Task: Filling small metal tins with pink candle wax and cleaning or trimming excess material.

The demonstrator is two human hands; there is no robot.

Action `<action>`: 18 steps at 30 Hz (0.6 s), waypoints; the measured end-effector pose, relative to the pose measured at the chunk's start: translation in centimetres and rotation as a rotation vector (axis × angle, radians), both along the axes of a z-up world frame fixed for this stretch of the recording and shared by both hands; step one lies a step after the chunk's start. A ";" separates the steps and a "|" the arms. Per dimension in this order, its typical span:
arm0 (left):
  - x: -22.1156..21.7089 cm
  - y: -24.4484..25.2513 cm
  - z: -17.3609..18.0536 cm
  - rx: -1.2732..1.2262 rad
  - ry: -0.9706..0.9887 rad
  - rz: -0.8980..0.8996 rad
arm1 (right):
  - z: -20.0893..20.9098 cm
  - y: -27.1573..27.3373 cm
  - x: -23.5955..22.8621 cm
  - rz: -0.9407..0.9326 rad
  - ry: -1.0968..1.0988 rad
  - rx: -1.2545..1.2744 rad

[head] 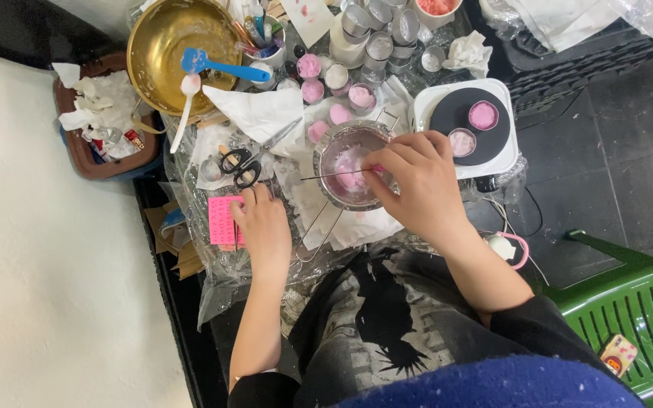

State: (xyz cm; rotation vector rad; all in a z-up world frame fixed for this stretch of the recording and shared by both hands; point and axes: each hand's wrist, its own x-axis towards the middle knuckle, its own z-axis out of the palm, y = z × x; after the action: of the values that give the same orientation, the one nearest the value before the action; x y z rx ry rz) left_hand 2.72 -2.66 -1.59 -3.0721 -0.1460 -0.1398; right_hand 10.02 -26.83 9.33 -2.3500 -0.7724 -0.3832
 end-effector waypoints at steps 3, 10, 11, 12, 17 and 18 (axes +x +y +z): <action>-0.1 0.2 0.4 -0.063 0.003 -0.031 | 0.0 0.1 0.0 0.010 -0.013 0.009; 1.4 -1.3 4.4 -0.467 -0.285 -0.136 | 0.7 -0.3 -0.5 -0.055 0.070 -0.001; 1.9 -2.2 5.0 -0.548 -0.317 -0.207 | 0.7 -0.3 -0.6 -0.079 0.083 0.013; 2.4 -3.1 5.5 -0.630 -0.349 -0.280 | 0.8 -0.4 -0.7 -0.103 0.095 0.026; 3.3 -4.8 3.9 -0.562 -0.238 -0.344 | 0.2 -0.9 -0.9 -0.158 0.117 -0.040; 3.2 -4.8 3.8 -0.547 -0.255 -0.344 | -0.2 -1.0 -0.9 -0.166 0.124 -0.055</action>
State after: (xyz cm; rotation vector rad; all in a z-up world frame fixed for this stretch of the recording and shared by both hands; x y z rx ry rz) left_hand 5.94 -7.47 2.20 -3.5767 0.4050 -0.6026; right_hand 9.10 -27.87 9.18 -2.4714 -0.5380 -0.2864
